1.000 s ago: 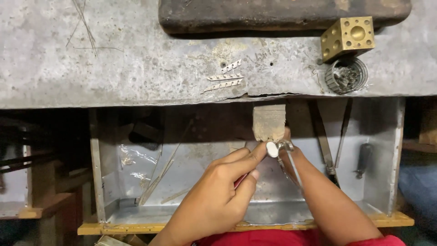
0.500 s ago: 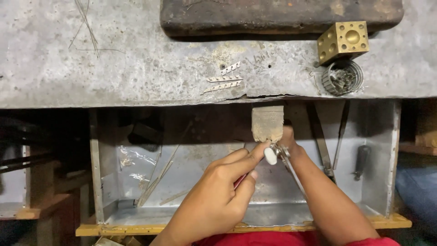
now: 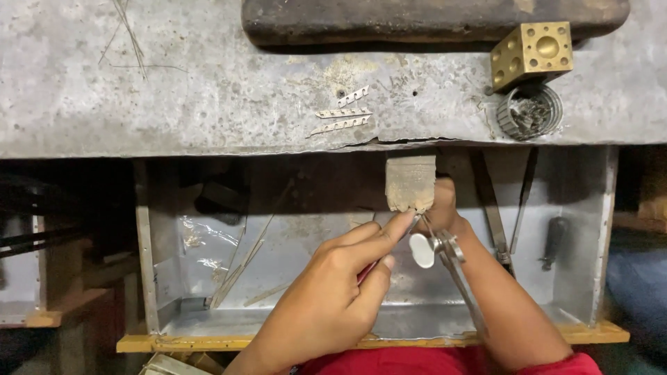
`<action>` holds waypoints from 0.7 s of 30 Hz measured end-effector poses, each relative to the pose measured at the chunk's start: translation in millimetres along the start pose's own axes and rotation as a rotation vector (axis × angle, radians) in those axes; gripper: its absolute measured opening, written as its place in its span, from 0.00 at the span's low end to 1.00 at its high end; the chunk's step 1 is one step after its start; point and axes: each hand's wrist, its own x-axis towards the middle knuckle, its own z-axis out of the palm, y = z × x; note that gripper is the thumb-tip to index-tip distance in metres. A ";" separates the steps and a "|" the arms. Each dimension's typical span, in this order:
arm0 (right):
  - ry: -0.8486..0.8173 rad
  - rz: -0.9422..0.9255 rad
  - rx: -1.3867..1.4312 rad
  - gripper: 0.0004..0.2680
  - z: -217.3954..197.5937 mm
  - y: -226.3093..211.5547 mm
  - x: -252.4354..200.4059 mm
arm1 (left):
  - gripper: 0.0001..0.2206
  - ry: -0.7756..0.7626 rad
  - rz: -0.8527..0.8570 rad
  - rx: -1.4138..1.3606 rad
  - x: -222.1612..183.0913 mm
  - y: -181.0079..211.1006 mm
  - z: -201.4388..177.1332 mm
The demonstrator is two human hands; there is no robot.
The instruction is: Sawing a small component attached to a metal strip using a jeweler's saw at a workbench.
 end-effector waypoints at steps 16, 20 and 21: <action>-0.096 0.086 0.186 0.08 13.8 -2.9 3.8 | 0.24 -0.001 0.006 0.028 2.3 4.4 -1.9; -0.136 0.115 0.218 0.08 16.3 -8.8 -1.5 | 0.23 0.003 0.011 0.025 -1.9 2.9 -0.4; -0.138 0.118 0.214 0.08 21.5 -7.1 2.6 | 0.23 0.007 0.012 0.022 -2.0 3.9 -0.5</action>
